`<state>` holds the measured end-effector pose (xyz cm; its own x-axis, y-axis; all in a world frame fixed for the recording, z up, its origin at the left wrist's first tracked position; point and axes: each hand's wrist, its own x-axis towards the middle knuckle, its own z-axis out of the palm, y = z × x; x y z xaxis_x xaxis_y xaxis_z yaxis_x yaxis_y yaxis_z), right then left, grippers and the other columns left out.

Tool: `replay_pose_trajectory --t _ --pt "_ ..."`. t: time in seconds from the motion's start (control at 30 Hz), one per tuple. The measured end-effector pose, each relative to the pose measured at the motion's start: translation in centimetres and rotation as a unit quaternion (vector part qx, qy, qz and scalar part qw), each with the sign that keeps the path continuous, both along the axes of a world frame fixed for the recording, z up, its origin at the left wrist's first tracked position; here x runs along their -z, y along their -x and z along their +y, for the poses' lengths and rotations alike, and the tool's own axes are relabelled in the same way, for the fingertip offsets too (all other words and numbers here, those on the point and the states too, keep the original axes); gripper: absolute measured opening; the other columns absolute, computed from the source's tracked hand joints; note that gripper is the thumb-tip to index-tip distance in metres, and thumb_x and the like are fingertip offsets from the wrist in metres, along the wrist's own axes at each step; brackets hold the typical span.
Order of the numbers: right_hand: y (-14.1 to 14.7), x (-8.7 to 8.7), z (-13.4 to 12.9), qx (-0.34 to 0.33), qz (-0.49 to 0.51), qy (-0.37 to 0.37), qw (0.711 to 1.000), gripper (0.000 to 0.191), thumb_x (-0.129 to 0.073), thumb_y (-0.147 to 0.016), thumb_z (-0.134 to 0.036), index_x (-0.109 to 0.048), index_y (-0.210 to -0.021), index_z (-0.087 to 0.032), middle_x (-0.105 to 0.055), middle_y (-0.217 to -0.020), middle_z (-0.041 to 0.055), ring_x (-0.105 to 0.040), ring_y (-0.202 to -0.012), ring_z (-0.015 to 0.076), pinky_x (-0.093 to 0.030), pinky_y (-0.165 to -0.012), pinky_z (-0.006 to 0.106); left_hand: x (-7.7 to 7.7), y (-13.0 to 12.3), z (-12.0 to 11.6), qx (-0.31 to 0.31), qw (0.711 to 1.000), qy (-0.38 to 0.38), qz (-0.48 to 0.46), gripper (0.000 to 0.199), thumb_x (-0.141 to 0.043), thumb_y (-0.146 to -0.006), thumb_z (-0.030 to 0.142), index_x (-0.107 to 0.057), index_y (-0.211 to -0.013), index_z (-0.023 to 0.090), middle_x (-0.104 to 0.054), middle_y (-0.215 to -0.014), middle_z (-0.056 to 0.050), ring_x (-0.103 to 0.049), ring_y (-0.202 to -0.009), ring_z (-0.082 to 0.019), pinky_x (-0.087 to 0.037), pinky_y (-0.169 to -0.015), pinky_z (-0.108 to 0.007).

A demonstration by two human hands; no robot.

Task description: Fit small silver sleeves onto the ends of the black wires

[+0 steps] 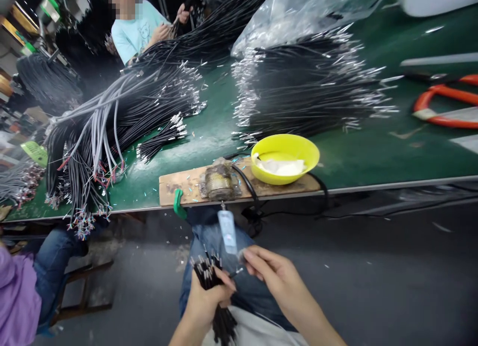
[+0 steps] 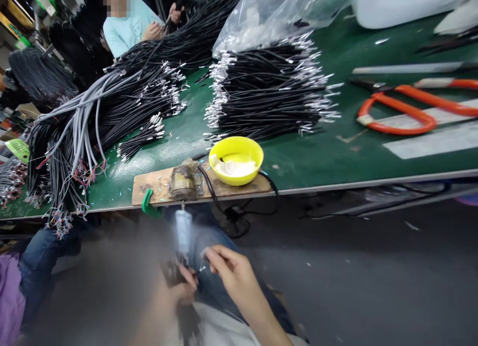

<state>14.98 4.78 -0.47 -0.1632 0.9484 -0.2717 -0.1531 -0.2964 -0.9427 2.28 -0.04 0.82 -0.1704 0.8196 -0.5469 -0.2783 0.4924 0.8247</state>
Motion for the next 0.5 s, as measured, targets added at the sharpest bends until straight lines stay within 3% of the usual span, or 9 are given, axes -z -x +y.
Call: replay_pose_trajectory --t 0.07,0.23,0.3,0.37,0.5 --pt "0.0 0.2 -0.4 -0.002 -0.014 -0.004 1.000 0.041 -0.058 -0.071 -0.052 -0.047 -0.046 -0.020 -0.041 -0.046 -0.0029 -0.036 -0.045 0.0122 -0.032 -0.045 0.026 1.3 -0.2 -0.6 -0.015 0.998 -0.007 -0.054 0.024 -0.075 -0.047 0.025 -0.056 -0.043 0.013 -0.050 -0.046 0.001 -0.038 -0.040 -0.006 -0.026 -0.041 -0.022" --pt "0.1 0.6 -1.0 0.004 -0.046 -0.003 0.999 0.036 -0.058 -0.070 -0.048 -0.050 -0.048 -0.020 -0.042 -0.045 -0.0029 -0.039 -0.043 0.0126 -0.033 -0.044 0.026 2.9 0.1 -1.5 -0.040 0.996 -0.039 -0.071 0.038 -0.071 -0.058 0.049 -0.064 -0.064 0.012 -0.051 -0.046 0.002 -0.049 -0.049 -0.011 -0.041 -0.058 -0.027" --pt "0.1 0.6 -1.1 0.000 -0.057 -0.019 0.998 0.033 -0.057 -0.072 -0.045 -0.052 -0.050 -0.020 -0.044 -0.046 -0.0025 -0.042 -0.044 0.0133 -0.035 -0.045 0.026 3.0 0.2 -1.6 -0.032 0.995 -0.041 -0.084 0.043 -0.068 -0.061 0.054 -0.060 -0.061 0.012 -0.047 -0.041 0.004 -0.046 -0.041 -0.009 -0.042 -0.053 -0.026" --pt "0.3 0.3 -1.3 -0.016 -0.070 -0.062 0.996 0.028 -0.056 -0.073 -0.040 -0.056 -0.054 -0.020 -0.049 -0.049 -0.0011 -0.046 -0.047 0.0145 -0.038 -0.047 0.026 2.8 0.2 -1.6 -0.010 0.996 -0.033 -0.087 0.045 -0.068 -0.059 0.056 -0.055 -0.058 0.013 -0.040 -0.036 0.007 -0.037 -0.032 -0.005 -0.035 -0.040 -0.022" --pt "0.7 -0.9 -1.4 -0.044 -0.104 -0.169 0.979 0.014 -0.060 -0.073 -0.030 -0.065 -0.066 -0.019 -0.055 -0.057 0.0010 -0.050 -0.052 0.0157 -0.042 -0.049 0.026 1.3 -0.3 -1.1 0.004 1.000 -0.012 -0.028 0.045 -0.072 -0.055 0.054 -0.050 -0.062 0.015 -0.037 -0.033 0.010 -0.030 -0.029 -0.003 -0.024 -0.032 -0.018"
